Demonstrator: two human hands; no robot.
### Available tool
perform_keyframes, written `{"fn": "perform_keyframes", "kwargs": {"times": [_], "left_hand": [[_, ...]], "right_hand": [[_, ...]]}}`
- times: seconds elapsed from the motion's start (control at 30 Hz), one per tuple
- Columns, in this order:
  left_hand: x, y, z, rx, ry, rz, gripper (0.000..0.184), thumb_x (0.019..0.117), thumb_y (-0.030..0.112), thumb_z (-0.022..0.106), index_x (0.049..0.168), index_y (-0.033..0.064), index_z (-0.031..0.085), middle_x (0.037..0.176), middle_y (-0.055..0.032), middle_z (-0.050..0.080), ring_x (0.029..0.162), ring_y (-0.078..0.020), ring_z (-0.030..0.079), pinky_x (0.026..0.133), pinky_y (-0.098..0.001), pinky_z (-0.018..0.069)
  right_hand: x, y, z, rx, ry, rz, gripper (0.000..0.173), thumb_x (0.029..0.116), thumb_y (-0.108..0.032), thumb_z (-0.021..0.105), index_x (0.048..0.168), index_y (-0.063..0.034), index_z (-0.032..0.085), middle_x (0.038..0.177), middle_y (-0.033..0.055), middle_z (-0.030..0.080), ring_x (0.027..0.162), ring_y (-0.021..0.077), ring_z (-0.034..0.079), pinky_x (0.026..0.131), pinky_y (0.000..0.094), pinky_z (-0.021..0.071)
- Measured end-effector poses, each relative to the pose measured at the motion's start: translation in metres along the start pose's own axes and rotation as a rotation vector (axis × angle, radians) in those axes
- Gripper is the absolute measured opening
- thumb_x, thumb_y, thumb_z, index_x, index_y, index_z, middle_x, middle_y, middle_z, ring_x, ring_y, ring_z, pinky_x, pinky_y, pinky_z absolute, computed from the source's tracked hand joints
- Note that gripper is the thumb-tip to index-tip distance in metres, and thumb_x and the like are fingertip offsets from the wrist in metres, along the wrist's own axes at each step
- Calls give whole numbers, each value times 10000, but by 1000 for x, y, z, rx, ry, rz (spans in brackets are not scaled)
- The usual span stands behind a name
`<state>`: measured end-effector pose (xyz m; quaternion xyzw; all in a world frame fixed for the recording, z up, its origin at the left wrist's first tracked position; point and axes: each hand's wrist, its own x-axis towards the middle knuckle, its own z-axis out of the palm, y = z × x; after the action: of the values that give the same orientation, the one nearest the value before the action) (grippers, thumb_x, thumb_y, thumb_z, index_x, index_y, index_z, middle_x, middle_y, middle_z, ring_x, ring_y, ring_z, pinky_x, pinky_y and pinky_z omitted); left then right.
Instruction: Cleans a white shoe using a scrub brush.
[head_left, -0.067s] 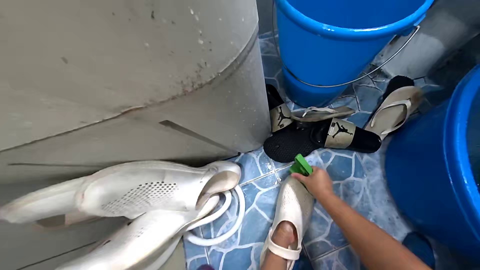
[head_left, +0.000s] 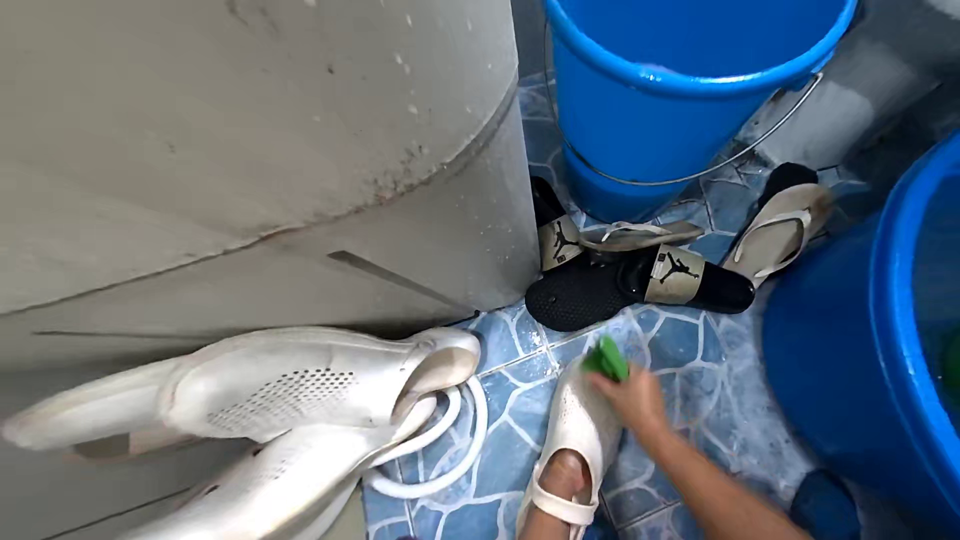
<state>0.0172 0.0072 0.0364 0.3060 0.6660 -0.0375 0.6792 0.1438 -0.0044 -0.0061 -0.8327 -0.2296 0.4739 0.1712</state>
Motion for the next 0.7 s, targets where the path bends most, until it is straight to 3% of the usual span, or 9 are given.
{"fn": "perform_keyframes", "kwargs": {"times": [0.07,0.2,0.33,0.47,0.53,0.57,0.6,0.63,0.7], "left_hand": [[2,-2,0,-120,9,5,223,1071,-21,302,1101,-21,523,855,-67,591,739,-97,558,707,-251,493],[41,-49,-17,36,-4,207,212,1019,-56,466,1190,-113,577,1011,-140,637,900,-134,598,840,-286,512],[44,-70,-13,-246,-25,373,235,1004,-31,476,1218,-90,555,1018,-97,658,922,-90,637,846,-271,551],[19,-63,-40,-552,-473,105,595,1102,415,114,1489,37,363,1404,-96,581,1286,-170,561,1075,-356,475],[16,-57,-38,-681,-566,116,623,1095,468,100,1451,81,435,1353,-71,634,1261,-173,595,1049,-366,504],[10,-52,-30,-698,-498,142,586,1104,424,121,1292,92,565,1153,-48,726,1082,-150,687,922,-341,574],[1,-46,-20,-686,-405,190,554,1103,369,112,1143,102,594,967,-14,739,902,-105,705,792,-294,589],[-6,-37,-12,-672,-348,256,594,1102,428,108,1161,63,572,943,-25,722,858,-89,693,752,-266,577],[-10,-22,-10,-522,-389,287,1047,917,840,135,1489,-16,322,1221,-127,664,1029,-161,672,824,-343,571]], "right_hand": [[-47,45,32,90,-56,4,600,867,-489,792,1143,38,711,1046,229,732,1026,368,709,951,567,545],[-68,88,39,40,-216,1,613,850,-512,804,1140,22,719,1054,222,736,1042,363,709,967,572,535],[-30,71,-3,-19,-162,13,653,873,-550,772,1176,23,698,1083,227,718,1055,380,689,962,593,520],[-29,49,-25,365,1,18,389,912,-304,801,1051,45,699,901,145,705,829,216,680,820,429,564],[-60,19,-27,543,-27,-149,248,880,-178,810,956,29,697,788,60,692,724,112,670,728,327,579],[-78,10,-20,548,-71,-291,252,840,-198,829,948,3,722,808,32,727,760,89,703,755,312,608],[-93,8,-10,469,-105,-431,344,809,-296,856,962,-9,744,852,49,749,818,124,725,796,360,618],[-102,16,1,348,-89,-545,473,789,-409,861,968,13,745,863,112,745,838,214,729,792,461,602],[-102,54,15,223,59,-648,546,751,-470,865,933,33,751,835,167,752,802,294,749,750,529,607]]}}
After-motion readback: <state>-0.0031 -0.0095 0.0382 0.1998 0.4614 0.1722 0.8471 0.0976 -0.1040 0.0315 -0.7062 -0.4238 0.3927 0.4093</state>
